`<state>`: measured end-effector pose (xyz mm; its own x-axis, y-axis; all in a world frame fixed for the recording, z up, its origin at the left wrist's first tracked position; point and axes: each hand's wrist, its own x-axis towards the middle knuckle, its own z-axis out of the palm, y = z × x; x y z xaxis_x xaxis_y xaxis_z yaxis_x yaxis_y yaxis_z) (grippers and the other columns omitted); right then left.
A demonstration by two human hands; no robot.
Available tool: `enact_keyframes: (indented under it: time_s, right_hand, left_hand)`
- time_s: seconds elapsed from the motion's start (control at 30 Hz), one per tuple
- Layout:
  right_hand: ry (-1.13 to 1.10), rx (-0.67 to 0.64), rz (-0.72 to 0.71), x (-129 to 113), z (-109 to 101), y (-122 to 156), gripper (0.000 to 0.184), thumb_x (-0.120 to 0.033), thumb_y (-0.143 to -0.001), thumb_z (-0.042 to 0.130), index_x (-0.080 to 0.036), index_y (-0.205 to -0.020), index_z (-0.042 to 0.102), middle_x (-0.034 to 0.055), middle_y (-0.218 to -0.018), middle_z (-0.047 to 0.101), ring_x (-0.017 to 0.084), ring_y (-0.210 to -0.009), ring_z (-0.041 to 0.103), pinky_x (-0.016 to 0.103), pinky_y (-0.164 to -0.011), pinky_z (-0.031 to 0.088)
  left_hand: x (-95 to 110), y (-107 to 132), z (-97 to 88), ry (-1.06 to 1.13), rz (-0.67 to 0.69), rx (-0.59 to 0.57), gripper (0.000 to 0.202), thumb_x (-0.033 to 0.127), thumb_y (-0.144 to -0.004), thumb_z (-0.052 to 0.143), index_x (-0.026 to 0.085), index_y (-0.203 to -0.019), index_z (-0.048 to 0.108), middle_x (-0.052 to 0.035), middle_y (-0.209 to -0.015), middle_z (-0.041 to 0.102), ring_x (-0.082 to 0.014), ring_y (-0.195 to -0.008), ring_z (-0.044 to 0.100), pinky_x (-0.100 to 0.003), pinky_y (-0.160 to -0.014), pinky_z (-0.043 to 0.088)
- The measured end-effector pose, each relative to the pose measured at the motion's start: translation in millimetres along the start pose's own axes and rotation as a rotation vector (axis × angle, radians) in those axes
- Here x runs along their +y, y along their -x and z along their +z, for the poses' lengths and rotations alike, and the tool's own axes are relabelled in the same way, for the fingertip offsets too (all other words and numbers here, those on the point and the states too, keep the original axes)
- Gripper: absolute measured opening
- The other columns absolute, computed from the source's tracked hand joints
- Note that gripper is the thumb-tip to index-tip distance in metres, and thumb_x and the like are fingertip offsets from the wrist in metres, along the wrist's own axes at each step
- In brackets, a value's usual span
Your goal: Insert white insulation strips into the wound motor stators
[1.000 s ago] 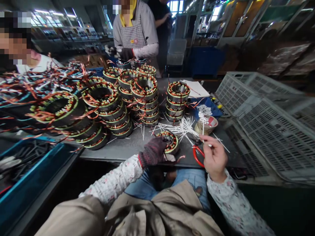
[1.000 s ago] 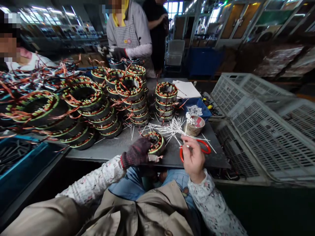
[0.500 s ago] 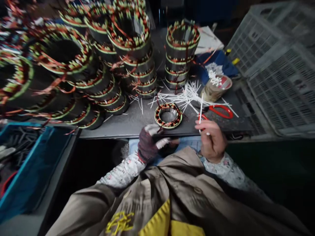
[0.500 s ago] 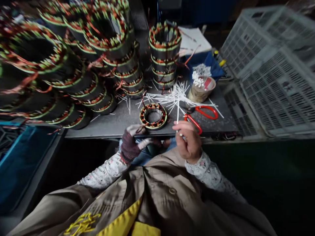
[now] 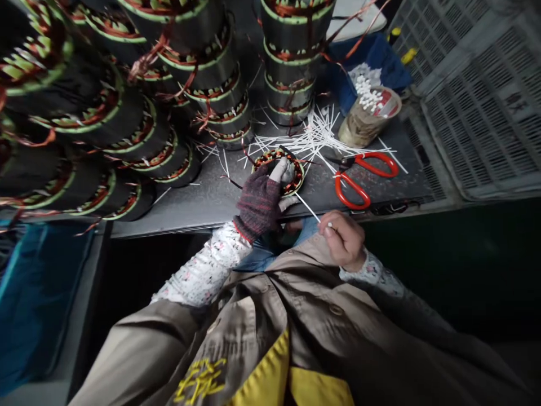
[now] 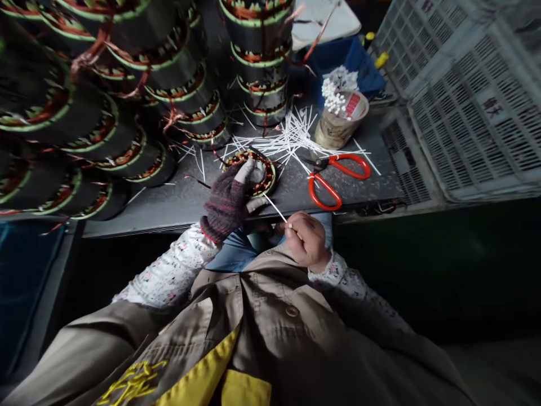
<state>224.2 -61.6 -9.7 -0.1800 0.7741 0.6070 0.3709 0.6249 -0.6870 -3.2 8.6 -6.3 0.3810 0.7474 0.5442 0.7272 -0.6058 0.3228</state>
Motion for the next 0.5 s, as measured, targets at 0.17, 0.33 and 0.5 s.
enact_keyframes:
  time_s: [0.17,0.33,0.5]
  right_hand:
    - [0.044,-0.069,0.105,5,3,-11,0.029,-0.03,-0.097,0.047,-0.024,-0.069,0.052,0.0019,-0.064,0.06,0.017,-0.061,0.059,0.032,-0.06,0.047]
    - [-0.093,-0.051,0.216,11,29,-44,0.027,-0.036,-0.096,0.057,-0.022,-0.073,0.059,0.0008,-0.067,0.066,0.016,-0.063,0.062,0.03,-0.064,0.047]
    - [-0.19,-0.087,0.306,13,27,-60,0.028,-0.042,-0.096,0.059,-0.02,-0.083,0.067,0.0005,-0.071,0.069,0.011,-0.055,0.059,0.024,-0.054,0.045]
  left_hand:
    - [8,0,0.4,0.011,-0.04,0.012,0.079,0.061,-0.092,0.064,0.01,-0.149,0.044,-0.0209,-0.139,0.063,-0.0324,-0.135,0.059,-0.046,-0.119,0.043]
    - [18,2,1.5,0.41,-0.172,0.061,0.07,0.048,-0.1,0.056,0.02,-0.158,0.028,-0.0162,-0.144,0.061,-0.0252,-0.128,0.065,-0.044,-0.114,0.05]
    - [29,-2,3.6,0.516,-0.261,0.175,0.029,0.035,-0.102,0.055,0.022,-0.127,0.064,-0.0094,-0.124,0.074,-0.0217,-0.12,0.069,-0.044,-0.11,0.054]
